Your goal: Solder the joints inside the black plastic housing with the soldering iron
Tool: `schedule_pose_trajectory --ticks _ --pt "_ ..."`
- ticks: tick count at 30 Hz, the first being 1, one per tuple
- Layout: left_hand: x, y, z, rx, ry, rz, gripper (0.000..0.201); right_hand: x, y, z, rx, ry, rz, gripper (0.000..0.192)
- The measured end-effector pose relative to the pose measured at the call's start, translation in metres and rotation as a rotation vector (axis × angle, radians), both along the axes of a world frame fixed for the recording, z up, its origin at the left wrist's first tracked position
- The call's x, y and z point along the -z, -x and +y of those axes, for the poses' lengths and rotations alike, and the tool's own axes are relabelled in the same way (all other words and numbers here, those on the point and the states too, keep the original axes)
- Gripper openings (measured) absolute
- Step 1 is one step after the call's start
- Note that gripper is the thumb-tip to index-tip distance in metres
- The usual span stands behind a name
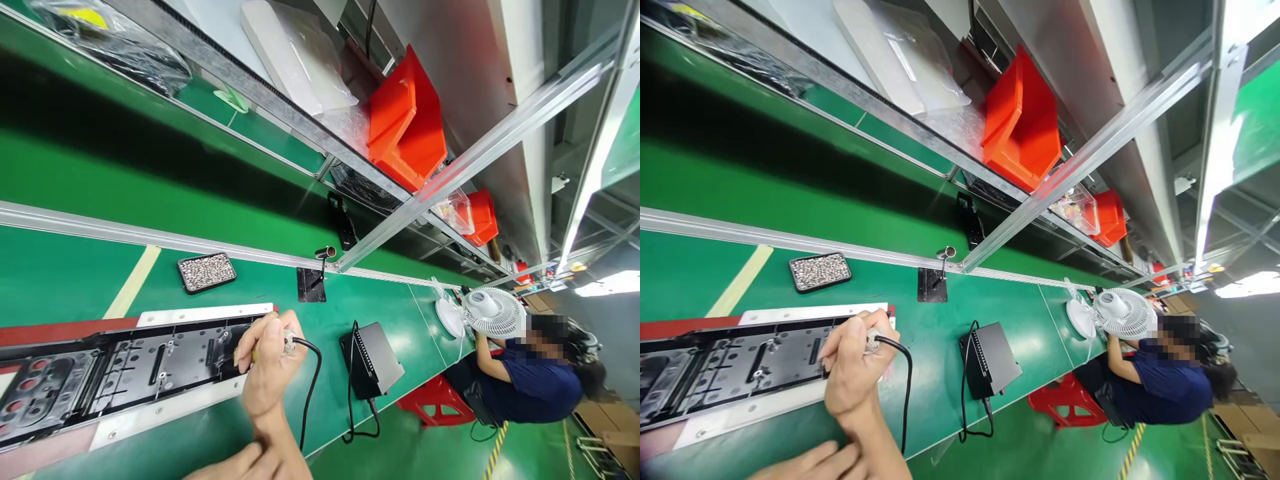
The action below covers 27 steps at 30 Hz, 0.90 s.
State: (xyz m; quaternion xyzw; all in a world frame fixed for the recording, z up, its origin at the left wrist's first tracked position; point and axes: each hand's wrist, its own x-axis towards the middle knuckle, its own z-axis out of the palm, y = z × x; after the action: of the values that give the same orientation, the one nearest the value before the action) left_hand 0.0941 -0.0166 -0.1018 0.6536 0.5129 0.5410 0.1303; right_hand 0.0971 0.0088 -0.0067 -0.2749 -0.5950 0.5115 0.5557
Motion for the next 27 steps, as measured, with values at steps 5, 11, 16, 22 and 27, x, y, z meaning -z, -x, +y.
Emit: schedule_pose_trajectory --ticks 5,11,16,22,27 --pt "-0.015 -0.01 0.024 -0.193 0.172 -0.165 0.087 -0.02 -0.003 0.001 0.042 -0.026 -0.195 0.039" --pt "-0.031 0.043 0.03 -0.133 0.154 -0.149 0.062 -0.036 -0.002 0.005 -0.026 -0.053 -0.2 0.051" --pt "-0.042 0.061 0.027 -0.036 0.151 -0.135 0.047 -0.041 -0.004 0.002 -0.049 -0.051 -0.216 0.047" --pt "-0.054 0.074 0.02 0.03 0.119 -0.156 0.046 -0.047 -0.008 0.002 -0.072 -0.066 -0.25 0.049" --pt "-0.081 0.041 0.023 -0.174 0.106 -0.301 0.046 -0.052 -0.012 0.012 -0.126 -0.092 -0.287 0.049"
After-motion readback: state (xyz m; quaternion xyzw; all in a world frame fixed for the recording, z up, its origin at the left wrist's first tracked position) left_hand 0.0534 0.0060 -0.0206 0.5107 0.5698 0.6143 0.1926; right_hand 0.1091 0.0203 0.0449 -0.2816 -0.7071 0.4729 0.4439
